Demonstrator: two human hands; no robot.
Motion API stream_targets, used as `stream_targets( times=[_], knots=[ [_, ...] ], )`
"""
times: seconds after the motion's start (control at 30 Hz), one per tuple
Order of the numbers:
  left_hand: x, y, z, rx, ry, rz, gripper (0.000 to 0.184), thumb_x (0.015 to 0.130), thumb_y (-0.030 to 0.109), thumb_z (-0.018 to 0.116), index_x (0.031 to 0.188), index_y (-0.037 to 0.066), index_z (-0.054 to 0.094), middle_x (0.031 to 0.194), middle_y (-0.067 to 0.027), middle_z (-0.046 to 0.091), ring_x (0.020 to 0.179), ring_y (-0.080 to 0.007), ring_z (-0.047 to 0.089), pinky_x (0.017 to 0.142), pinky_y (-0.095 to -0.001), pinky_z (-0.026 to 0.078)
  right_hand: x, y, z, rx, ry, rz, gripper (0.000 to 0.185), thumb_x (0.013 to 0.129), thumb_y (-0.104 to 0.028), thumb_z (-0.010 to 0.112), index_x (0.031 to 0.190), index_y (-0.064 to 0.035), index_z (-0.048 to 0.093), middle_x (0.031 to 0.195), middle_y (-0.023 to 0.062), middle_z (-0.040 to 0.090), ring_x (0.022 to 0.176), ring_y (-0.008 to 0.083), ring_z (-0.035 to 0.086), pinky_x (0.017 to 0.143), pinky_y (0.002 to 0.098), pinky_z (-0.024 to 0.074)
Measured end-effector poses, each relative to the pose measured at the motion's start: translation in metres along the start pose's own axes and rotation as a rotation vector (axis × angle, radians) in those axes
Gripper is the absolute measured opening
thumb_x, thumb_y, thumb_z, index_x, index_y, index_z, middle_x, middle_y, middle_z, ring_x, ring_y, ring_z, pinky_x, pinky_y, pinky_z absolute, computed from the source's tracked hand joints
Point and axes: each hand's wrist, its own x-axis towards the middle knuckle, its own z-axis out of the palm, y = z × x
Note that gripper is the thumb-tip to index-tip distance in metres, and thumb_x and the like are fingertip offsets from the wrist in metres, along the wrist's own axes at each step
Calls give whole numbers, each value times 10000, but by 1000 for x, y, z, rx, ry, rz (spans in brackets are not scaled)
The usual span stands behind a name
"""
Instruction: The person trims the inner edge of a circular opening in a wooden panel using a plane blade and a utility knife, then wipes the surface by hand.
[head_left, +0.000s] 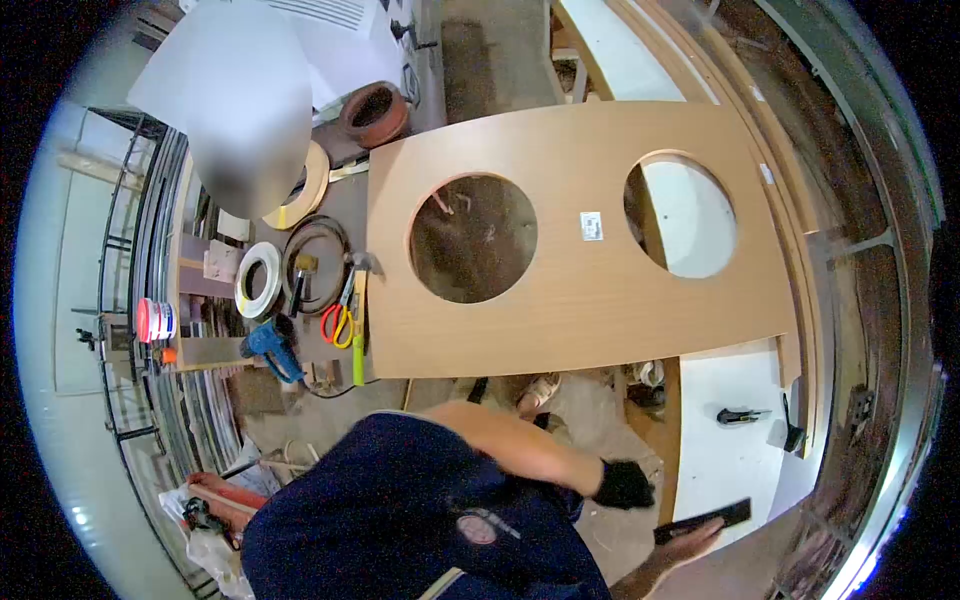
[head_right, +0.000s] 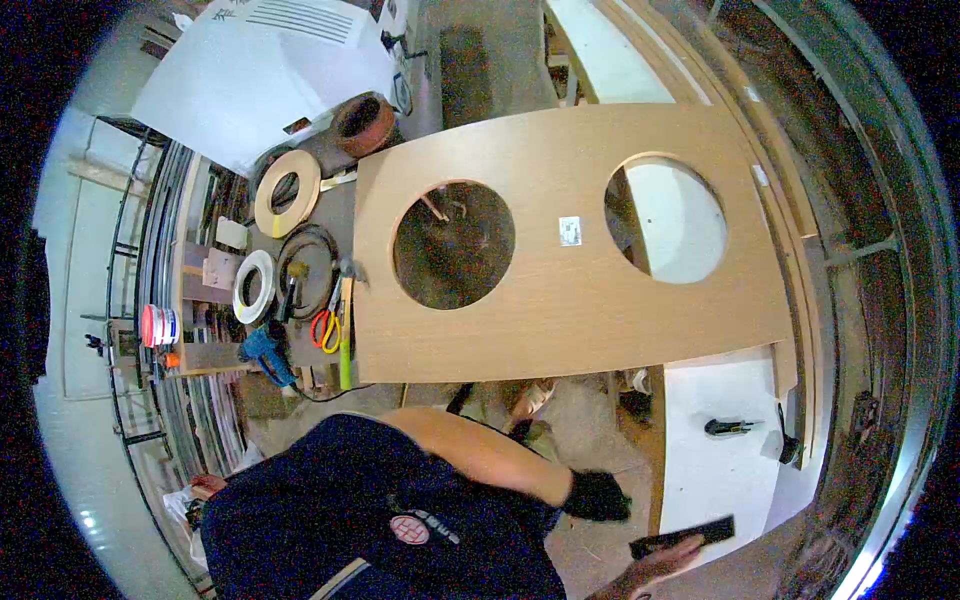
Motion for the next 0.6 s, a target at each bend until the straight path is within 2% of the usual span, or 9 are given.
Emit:
stream_targets(
  times=[0.03,0.1,0.2,0.23,0.3,0.37,0.5,0.57,0.6],
  knots=[
    [-26,-26,-10,146,142,72,397,1021,335,451,1254,69,632,1134,-246,680,1031,-325,679,917,-413,545,-8,-9,13,92,-51,122,585,1074,-427,477,1352,87,511,1206,193,615,994,273,621,869,410,536],
    [-96,-55,-49,12,374,-77,313,1017,265,504,1179,39,645,1071,-193,686,992,-286,671,852,-406,550,-2,17,28,43,-179,98,537,1067,-411,496,1304,70,529,1140,178,626,956,249,632,822,388,536],
    [-201,-58,-93,-253,765,-271,195,1010,160,582,1067,-7,665,977,-113,695,935,-228,660,754,-395,557,-7,53,56,-303,-431,-220,466,1056,-388,525,1231,44,555,1041,156,642,900,214,647,751,356,536],
    [-246,-105,-89,-332,393,-1026,235,1021,148,562,1168,-4,662,1122,-181,692,1049,-293,645,879,-427,538,-10,59,69,-395,-493,-360,444,1052,-380,534,1206,35,564,1008,148,648,881,202,652,727,345,536],
    [-314,-76,-89,-10,690,-1001,402,933,208,675,1270,-4,615,1123,-184,701,1038,-282,670,903,-394,537,-13,60,97,-343,-579,-256,399,1045,-364,553,1158,18,581,942,133,659,843,179,662,680,324,536],
    [-376,-55,-60,136,901,-1075,503,894,253,738,1314,13,600,1099,-172,712,1017,-292,687,897,-383,543,-4,42,125,-154,-614,99,367,1033,-361,585,1037,6,571,743,86,608,605,158,583,518,309,457],
    [-407,-29,-20,-70,924,-1293,426,926,266,704,1276,35,628,1111,-177,711,1033,-314,680,913,-410,538,61,41,185,-10,-396,40,383,1023,-363,601,917,4,569,658,61,571,548,155,547,482,334,423],
    [-438,-79,38,422,659,-981,393,941,268,670,1251,27,647,1164,-195,695,1104,-346,648,976,-439,510,111,70,214,-134,-231,-284,391,1016,-355,611,864,5,597,677,61,595,568,163,557,511,351,435],
    [-428,-81,47,363,699,-953,387,941,268,654,1243,25,659,1229,-207,670,1166,-365,617,1025,-452,481,143,103,234,-143,-207,-262,398,1014,-353,616,843,7,607,700,62,614,590,171,566,527,359,441]
  ],
)
